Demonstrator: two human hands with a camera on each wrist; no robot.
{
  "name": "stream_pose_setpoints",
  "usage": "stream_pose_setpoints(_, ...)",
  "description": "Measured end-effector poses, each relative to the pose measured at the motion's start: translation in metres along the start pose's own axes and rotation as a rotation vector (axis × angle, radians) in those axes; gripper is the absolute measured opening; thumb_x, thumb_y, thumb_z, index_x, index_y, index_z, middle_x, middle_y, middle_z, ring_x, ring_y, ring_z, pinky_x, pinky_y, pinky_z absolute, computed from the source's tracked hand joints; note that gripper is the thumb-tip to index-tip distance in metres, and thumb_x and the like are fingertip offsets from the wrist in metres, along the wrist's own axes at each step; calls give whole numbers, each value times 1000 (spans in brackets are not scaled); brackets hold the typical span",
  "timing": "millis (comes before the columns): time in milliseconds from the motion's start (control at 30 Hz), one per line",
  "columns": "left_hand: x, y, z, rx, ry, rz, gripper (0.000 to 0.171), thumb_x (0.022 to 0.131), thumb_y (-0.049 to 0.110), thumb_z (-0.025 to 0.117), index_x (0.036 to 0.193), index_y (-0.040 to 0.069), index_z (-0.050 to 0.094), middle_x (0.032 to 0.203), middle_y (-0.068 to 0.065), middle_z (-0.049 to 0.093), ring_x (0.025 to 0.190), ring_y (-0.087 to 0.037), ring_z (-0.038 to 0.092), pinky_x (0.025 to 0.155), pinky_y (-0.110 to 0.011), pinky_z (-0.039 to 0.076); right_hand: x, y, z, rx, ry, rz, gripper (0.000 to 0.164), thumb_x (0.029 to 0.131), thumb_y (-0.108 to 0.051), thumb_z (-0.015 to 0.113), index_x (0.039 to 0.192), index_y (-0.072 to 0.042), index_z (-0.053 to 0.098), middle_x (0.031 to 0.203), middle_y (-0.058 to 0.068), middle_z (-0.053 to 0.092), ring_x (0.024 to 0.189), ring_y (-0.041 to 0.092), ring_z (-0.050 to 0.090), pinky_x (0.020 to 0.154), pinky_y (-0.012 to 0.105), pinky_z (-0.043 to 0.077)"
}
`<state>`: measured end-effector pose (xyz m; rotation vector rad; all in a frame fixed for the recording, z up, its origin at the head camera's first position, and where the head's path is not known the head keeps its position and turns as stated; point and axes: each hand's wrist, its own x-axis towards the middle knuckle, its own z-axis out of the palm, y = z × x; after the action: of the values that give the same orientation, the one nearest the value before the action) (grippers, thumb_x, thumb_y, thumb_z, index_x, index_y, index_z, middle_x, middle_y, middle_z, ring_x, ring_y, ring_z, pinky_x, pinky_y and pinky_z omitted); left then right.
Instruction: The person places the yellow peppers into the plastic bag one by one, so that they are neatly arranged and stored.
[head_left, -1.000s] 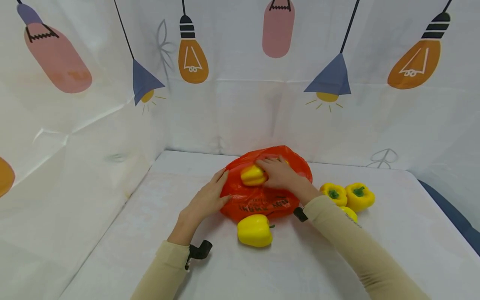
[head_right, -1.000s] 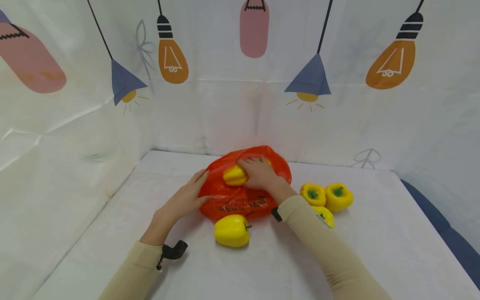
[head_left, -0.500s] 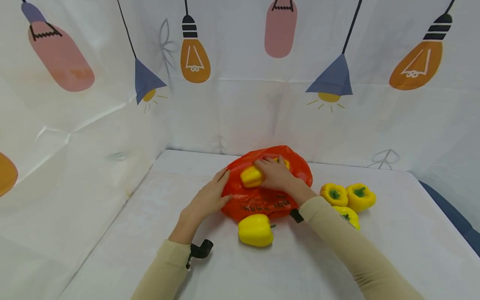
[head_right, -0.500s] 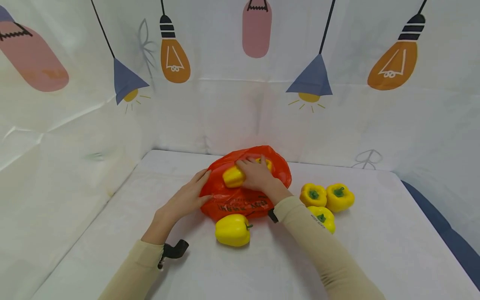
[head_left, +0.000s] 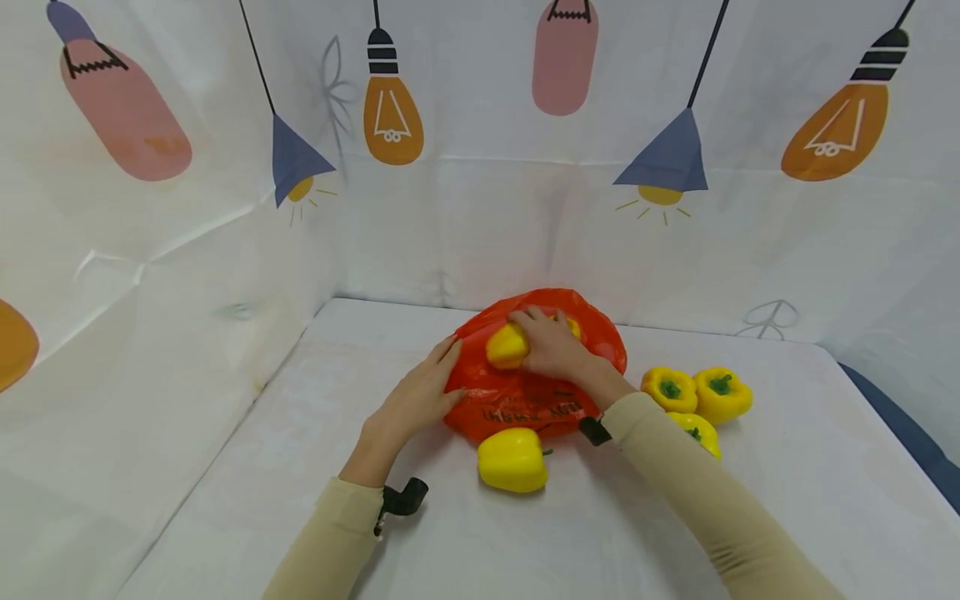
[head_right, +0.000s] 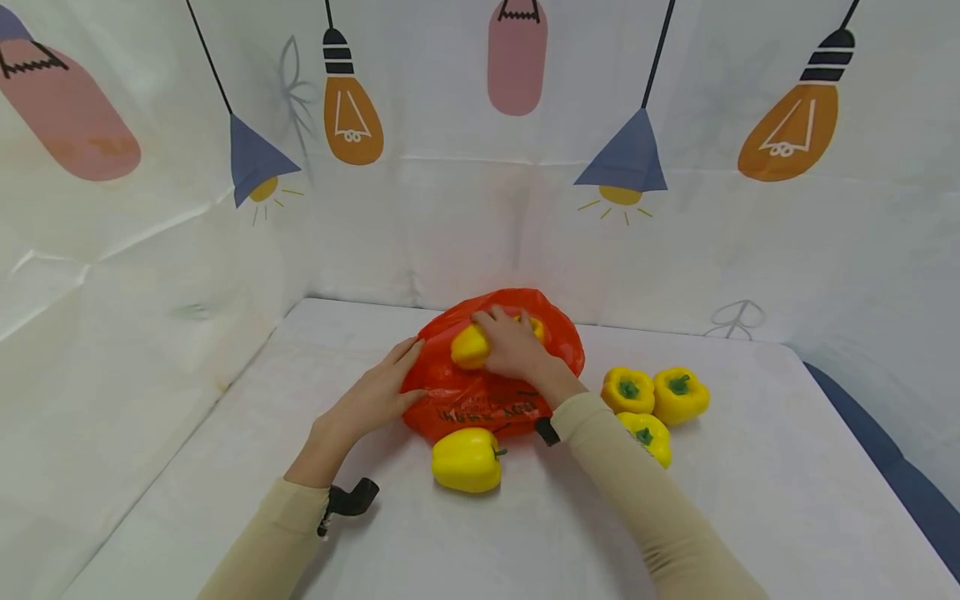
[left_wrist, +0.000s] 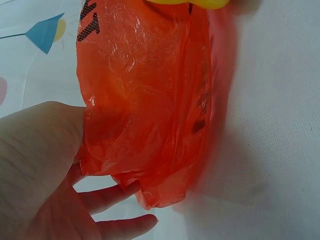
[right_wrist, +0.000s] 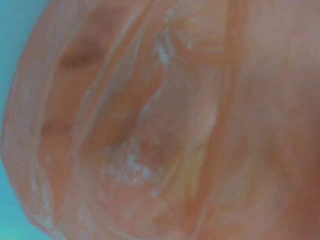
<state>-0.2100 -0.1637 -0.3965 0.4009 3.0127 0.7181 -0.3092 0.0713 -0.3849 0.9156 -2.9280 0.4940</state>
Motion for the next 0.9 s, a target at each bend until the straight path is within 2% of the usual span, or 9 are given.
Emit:
stream_pose_setpoints(100,0,0,-1,-2,4,5,81,95,31,66,160,17,20,168,-4,17,149,-30,34,118,-51,35,0,-4,-2,22,40,-38,66,82,-10,70,144,-13,47,136,9,46,119,28,51,117,58,31)
stream_pose_setpoints(233,-1,-1,-1,2,9,10,81,95,30,66,160,14,20,168,-5,17,149,-30,34,119,-51,34,1,-7,-1,55,65,-83,62,83,-4,68,143,-11,51,131,7,46,111,23,52,101,42,52)
stream_pose_setpoints(367,0,-2,0,12,16,19,81,95,30,66,160,14,20,167,-6,18,148,-30,35,119,-50,34,0,-12,1,82,70,-105,64,82,-4,71,143,-8,51,135,9,49,115,24,51,104,43,51)
stream_pose_setpoints(567,-1,-1,0,19,23,25,81,95,30,67,160,13,21,167,-7,19,148,-30,35,119,-50,34,2,-21,8,93,44,-117,67,84,-7,71,146,-8,45,145,7,49,128,23,48,113,44,45)
stream_pose_setpoints(900,-1,0,-1,30,38,47,80,94,27,67,159,11,22,166,-8,21,148,-30,36,119,-49,35,9,-26,14,93,92,-153,61,82,-10,72,140,-13,55,144,6,52,129,25,49,108,44,48)
